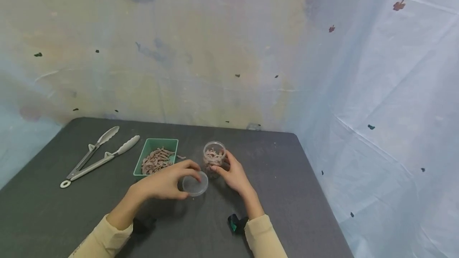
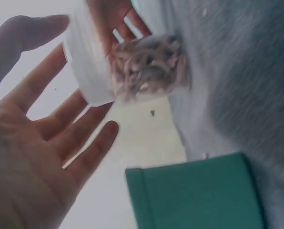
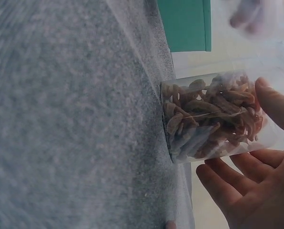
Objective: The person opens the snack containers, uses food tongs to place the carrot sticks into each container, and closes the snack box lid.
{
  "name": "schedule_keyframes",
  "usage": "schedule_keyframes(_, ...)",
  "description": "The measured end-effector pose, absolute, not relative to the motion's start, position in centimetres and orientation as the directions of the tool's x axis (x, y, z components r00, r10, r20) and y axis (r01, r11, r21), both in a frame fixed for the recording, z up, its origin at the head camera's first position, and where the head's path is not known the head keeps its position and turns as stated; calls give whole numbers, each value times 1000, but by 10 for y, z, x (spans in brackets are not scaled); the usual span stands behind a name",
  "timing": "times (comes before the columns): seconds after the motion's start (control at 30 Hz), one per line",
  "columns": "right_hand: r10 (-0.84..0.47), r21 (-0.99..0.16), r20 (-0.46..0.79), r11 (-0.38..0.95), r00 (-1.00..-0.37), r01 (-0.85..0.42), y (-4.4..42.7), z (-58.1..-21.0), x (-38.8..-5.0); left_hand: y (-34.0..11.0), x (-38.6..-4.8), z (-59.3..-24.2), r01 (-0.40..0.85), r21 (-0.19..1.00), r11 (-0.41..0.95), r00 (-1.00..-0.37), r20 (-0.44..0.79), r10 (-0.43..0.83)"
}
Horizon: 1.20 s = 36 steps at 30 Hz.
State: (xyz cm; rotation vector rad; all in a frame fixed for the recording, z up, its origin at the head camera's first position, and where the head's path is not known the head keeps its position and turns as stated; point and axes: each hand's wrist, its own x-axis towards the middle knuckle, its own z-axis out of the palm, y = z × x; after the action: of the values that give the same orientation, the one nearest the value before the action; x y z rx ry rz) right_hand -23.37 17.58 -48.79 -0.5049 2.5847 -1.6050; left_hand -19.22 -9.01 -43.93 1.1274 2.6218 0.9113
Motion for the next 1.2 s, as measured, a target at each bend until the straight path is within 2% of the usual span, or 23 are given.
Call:
schedule_keyframes(0.27, -297, -891, 113, 392, -948, -229, 175, -489, -235, -98, -204, -424, 663, 584, 469, -717, 314, 622)
schedule_keyframes(0.53, -280, -888, 109, 403, -954, -220, 175, -489, -236, -86, -225, -417, 648, 608, 459, -756, 443, 481)
schedule_keyframes(0.87, -296, -901, 103, 377, -950, -215, 172, -486, -234, -55, -250, -433, 606, 691, 396, -794, 492, 357)
schedule_keyframes(1.2, -286, -906, 125, 357, -950, -227, 173, -488, -236, -43, -257, -445, 581, 712, 394, -806, 437, 398)
